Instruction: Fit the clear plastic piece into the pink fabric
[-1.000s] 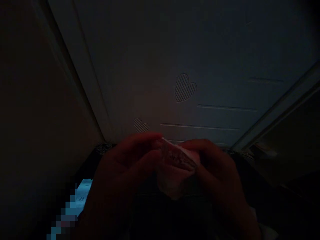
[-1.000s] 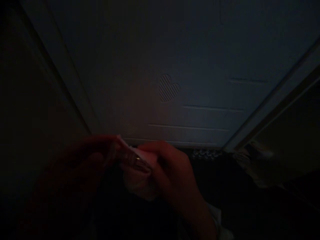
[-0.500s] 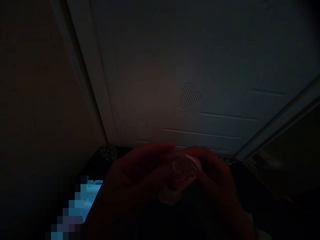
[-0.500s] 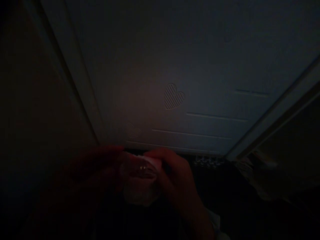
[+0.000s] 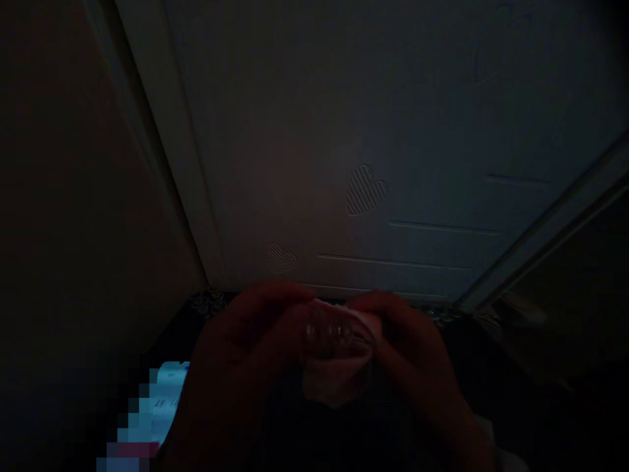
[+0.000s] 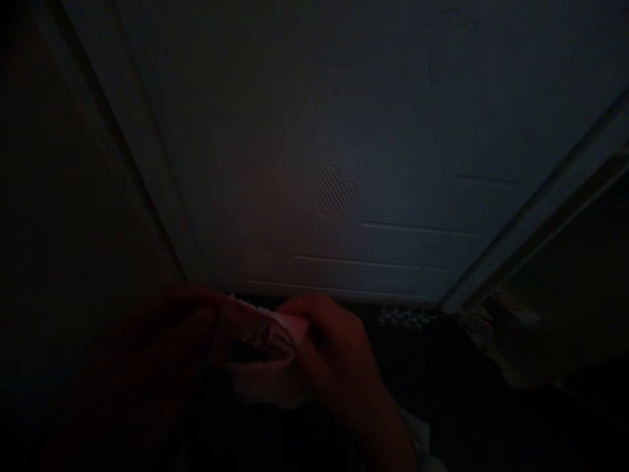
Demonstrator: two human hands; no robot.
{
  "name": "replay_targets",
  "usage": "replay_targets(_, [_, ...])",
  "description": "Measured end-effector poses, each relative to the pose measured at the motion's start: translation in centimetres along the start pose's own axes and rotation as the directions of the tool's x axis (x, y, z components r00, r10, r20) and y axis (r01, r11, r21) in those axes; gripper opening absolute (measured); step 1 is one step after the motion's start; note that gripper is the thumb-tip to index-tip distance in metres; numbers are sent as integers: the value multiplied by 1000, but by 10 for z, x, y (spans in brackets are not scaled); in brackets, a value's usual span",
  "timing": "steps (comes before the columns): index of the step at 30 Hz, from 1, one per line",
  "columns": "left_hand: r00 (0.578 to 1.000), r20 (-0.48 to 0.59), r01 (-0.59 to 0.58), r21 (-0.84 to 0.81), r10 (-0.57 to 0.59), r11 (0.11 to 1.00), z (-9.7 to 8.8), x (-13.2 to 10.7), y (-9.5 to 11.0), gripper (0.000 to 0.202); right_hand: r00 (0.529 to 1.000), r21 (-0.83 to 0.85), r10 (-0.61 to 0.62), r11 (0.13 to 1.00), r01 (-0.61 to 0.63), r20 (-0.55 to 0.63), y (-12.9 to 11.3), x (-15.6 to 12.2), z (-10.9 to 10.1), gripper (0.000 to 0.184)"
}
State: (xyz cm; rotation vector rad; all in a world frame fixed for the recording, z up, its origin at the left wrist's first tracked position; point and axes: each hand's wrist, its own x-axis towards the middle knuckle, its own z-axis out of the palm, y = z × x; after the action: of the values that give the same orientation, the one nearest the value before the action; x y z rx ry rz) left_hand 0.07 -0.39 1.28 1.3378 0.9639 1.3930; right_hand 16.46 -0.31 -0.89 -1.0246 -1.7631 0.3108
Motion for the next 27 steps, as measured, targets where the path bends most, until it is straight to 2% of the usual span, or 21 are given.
replay_targets(5, [998, 19, -69, 272, 66, 960, 2, 1, 4, 20, 1000, -15, 11, 1000, -12, -26, -1, -1, 1, 11])
replay_targets(9, [995, -8, -92, 405, 104, 910, 2, 3, 2, 23, 999, -32, 34, 999, -34, -23, -1, -2, 1, 9])
replay_targets(13, [991, -10, -115, 432, 132, 895, 1, 4, 1, 22, 999, -28, 43, 999, -44, -33, -3, -2, 1, 9])
replay_targets(22, [981, 79, -194, 427, 178, 883, -2, 5, -1, 21, 997, -10, 46, 999, -46, -63, -7, -2, 2, 13])
replay_targets(27, [976, 20, -204, 447, 219, 871, -2, 5, -2, 24, 997, -24, 42, 999, -43, -71, -6, -3, 3, 16])
